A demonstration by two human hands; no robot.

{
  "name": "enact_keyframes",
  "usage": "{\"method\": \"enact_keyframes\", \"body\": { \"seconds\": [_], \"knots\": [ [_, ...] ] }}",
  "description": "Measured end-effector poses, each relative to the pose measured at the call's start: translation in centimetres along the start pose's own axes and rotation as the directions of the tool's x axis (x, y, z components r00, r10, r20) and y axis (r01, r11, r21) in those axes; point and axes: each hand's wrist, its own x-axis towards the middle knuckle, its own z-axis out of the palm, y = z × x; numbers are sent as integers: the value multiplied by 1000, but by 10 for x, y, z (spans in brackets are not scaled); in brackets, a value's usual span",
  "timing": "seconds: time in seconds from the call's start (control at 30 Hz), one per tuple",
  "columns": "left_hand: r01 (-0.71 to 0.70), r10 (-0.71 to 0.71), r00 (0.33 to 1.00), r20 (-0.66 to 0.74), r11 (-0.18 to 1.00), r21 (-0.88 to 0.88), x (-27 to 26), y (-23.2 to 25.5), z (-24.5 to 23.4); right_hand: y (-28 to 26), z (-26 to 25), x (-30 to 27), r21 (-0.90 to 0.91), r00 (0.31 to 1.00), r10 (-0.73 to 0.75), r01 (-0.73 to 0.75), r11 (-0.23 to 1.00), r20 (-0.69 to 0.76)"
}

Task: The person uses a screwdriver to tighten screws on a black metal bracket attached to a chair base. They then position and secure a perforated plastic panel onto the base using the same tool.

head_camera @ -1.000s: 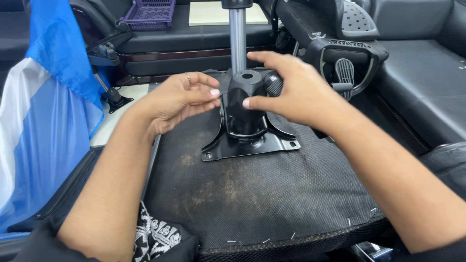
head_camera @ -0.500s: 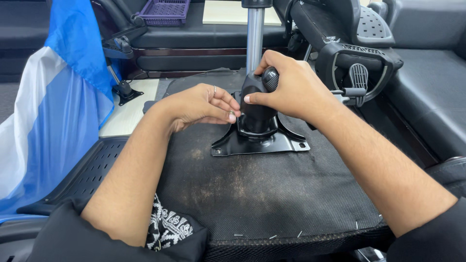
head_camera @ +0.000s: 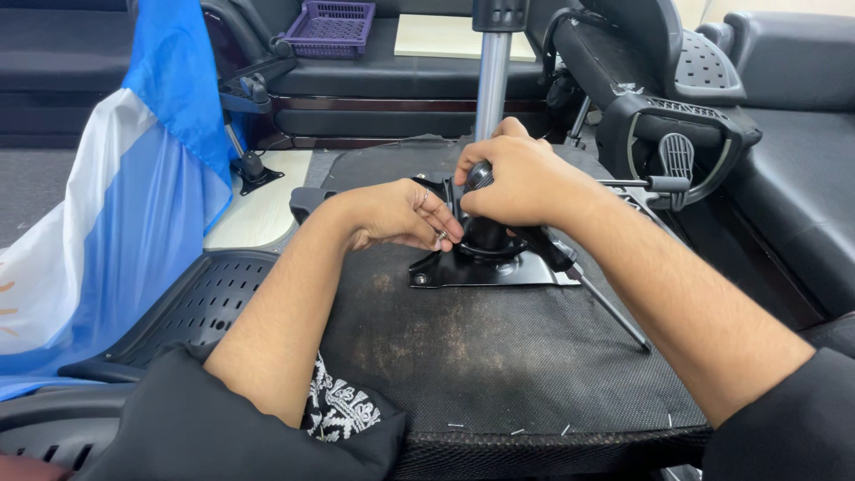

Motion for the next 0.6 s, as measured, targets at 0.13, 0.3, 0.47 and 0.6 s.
{"method": "enact_keyframes", "body": {
  "seconds": [0.13, 0.3, 0.47, 0.6],
  "knots": [
    [-25, 45, 993, -113, 985, 169, -11, 3, -6, 2, 11, -3, -17, 997, 5, -7, 1000, -76],
    [55, 109, 935, -337, 896, 440, -67, -3, -33, -1, 11, -6, -31, 995, 39, -42, 999, -87],
    [144, -40, 826, -563, 979, 142, -135, -33, -77, -11, 7, -10, -18, 992, 70, -72, 997, -101],
    [192, -198, 713, -672, 978, -85, -160, -85, -110, -16, 6, -11, -10, 989, 106, -108, 994, -104]
  ]
}}
